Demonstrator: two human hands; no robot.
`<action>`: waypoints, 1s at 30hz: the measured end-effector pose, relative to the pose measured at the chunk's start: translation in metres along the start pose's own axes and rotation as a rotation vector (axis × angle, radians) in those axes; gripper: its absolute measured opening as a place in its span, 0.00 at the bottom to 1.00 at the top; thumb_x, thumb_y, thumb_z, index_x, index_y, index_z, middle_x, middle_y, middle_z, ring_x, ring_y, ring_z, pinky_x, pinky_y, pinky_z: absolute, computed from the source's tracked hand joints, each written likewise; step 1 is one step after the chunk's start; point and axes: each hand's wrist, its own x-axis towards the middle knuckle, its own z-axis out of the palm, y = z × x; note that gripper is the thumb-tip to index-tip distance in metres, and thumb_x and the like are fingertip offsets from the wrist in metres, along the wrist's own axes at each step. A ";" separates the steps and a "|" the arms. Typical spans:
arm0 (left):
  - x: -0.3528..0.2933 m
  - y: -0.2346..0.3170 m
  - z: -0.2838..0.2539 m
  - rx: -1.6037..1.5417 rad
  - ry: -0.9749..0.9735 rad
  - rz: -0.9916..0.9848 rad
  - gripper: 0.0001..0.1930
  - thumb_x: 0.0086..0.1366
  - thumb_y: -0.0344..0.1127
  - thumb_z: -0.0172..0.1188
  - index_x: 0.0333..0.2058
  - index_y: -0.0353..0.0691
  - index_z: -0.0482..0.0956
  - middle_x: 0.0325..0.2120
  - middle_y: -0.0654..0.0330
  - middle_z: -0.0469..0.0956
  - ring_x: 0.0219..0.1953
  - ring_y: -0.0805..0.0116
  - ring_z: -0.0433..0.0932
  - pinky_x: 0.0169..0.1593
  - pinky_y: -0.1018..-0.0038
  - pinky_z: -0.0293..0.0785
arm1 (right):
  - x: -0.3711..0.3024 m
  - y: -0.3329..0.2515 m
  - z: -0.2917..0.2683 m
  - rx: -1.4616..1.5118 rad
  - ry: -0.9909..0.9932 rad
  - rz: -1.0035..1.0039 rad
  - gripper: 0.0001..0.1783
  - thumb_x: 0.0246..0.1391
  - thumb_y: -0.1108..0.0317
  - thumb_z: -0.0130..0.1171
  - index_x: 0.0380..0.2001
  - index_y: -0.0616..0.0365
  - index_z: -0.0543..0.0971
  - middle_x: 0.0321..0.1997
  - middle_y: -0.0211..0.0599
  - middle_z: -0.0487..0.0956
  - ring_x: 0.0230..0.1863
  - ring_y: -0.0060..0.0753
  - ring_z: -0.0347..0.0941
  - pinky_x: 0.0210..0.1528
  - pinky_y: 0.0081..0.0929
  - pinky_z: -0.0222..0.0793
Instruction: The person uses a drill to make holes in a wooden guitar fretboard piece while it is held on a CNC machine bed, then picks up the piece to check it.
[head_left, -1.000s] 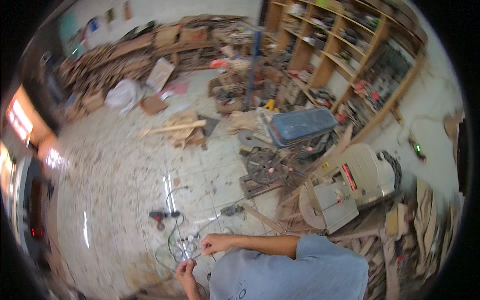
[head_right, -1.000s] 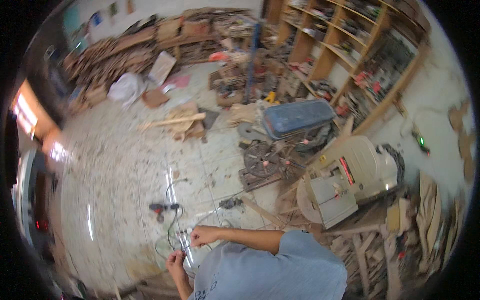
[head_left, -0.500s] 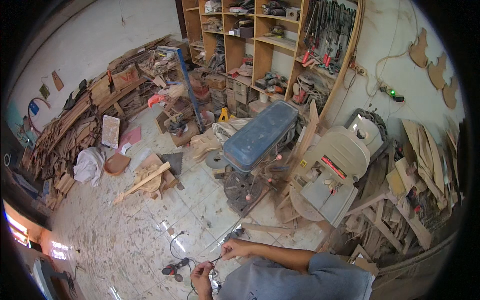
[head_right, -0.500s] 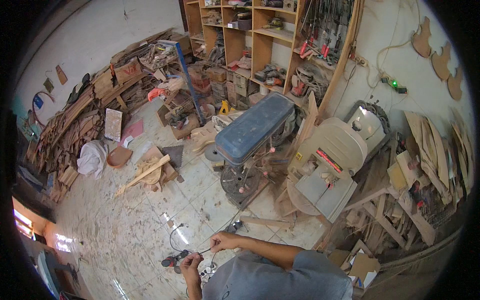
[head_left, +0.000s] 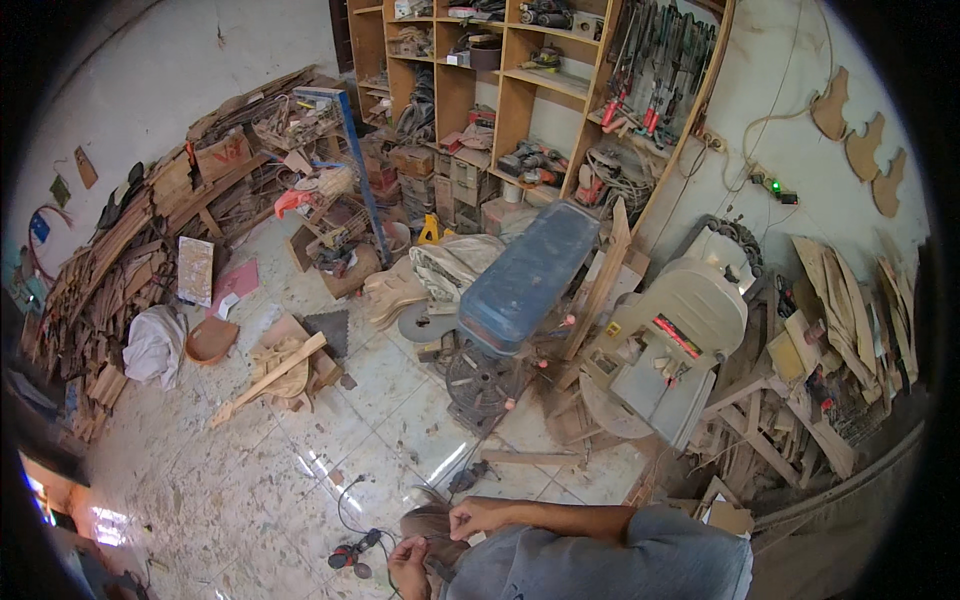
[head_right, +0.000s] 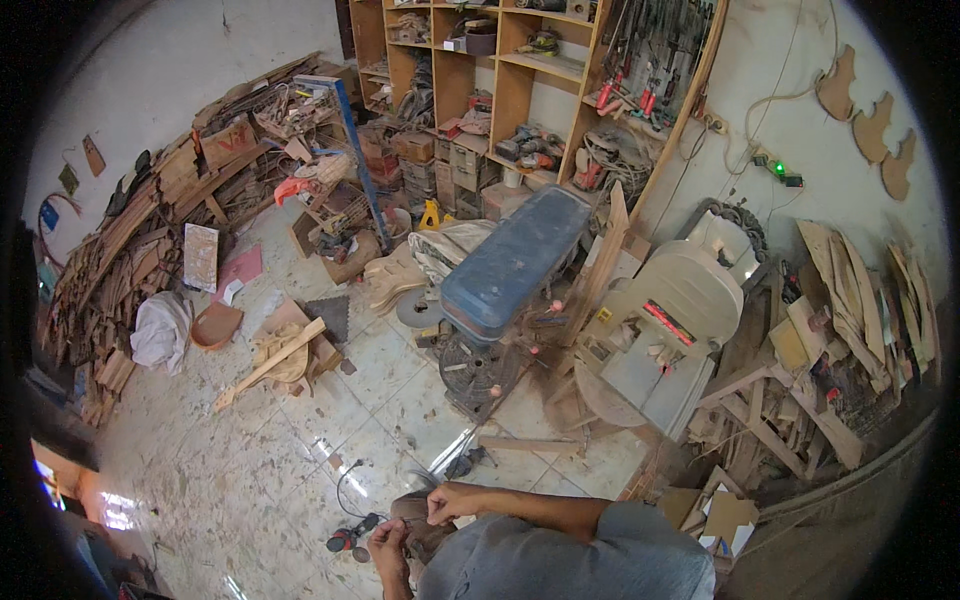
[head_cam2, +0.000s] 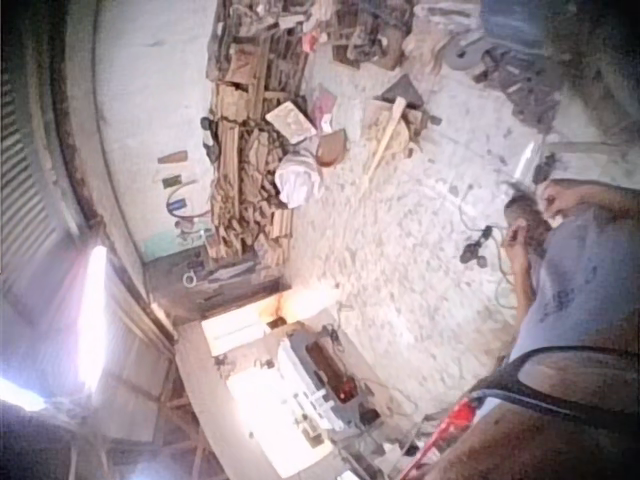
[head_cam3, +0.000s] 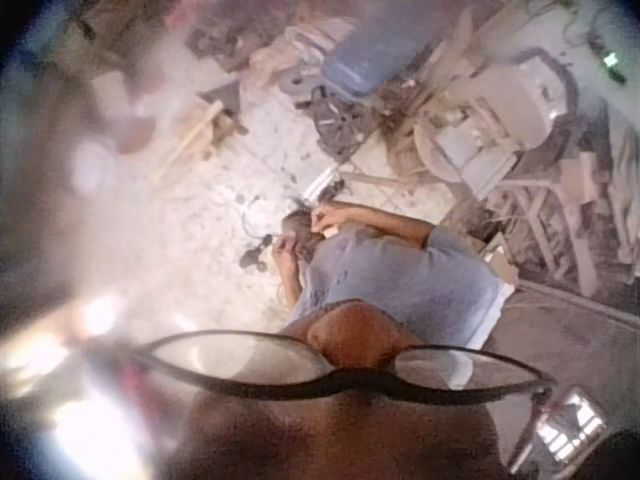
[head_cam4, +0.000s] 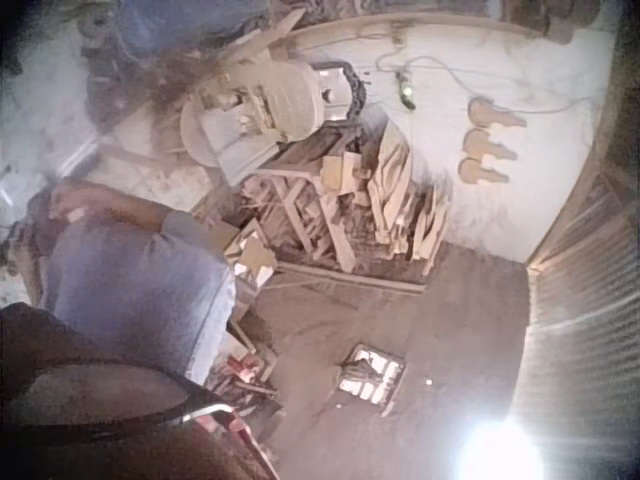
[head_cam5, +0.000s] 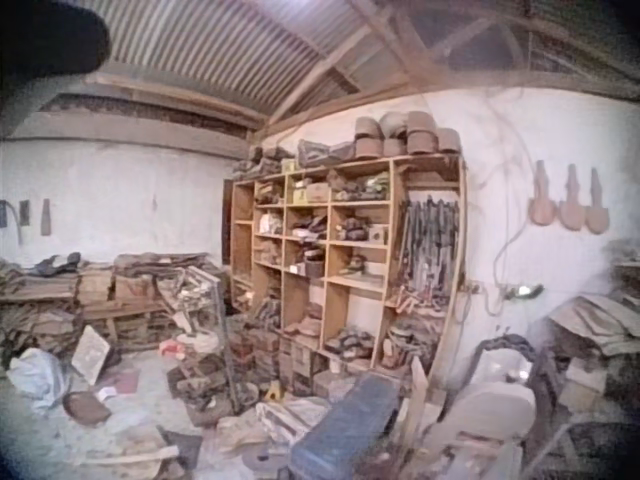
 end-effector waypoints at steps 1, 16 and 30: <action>0.008 0.010 0.002 0.013 0.000 -0.031 0.11 0.60 0.33 0.68 0.36 0.31 0.81 0.28 0.55 0.83 0.27 0.71 0.80 0.31 0.79 0.75 | 0.008 -0.011 -0.002 0.015 -0.011 0.048 0.14 0.56 0.58 0.66 0.33 0.60 0.80 0.29 0.27 0.79 0.29 0.18 0.71 0.30 0.21 0.67; 0.269 0.167 -0.094 0.198 -0.211 -0.035 0.06 0.62 0.28 0.64 0.34 0.31 0.83 0.31 0.57 0.83 0.33 0.71 0.80 0.43 0.75 0.75 | 0.238 -0.185 -0.049 -0.100 0.154 0.078 0.19 0.65 0.55 0.56 0.38 0.64 0.81 0.30 0.33 0.80 0.33 0.22 0.73 0.37 0.24 0.71; 0.424 0.248 -0.071 0.267 -0.316 -0.130 0.06 0.63 0.27 0.63 0.38 0.33 0.84 0.33 0.63 0.84 0.36 0.76 0.79 0.45 0.78 0.75 | 0.366 -0.215 -0.152 0.172 0.220 0.084 0.10 0.56 0.63 0.68 0.35 0.58 0.81 0.32 0.26 0.80 0.35 0.18 0.73 0.40 0.20 0.68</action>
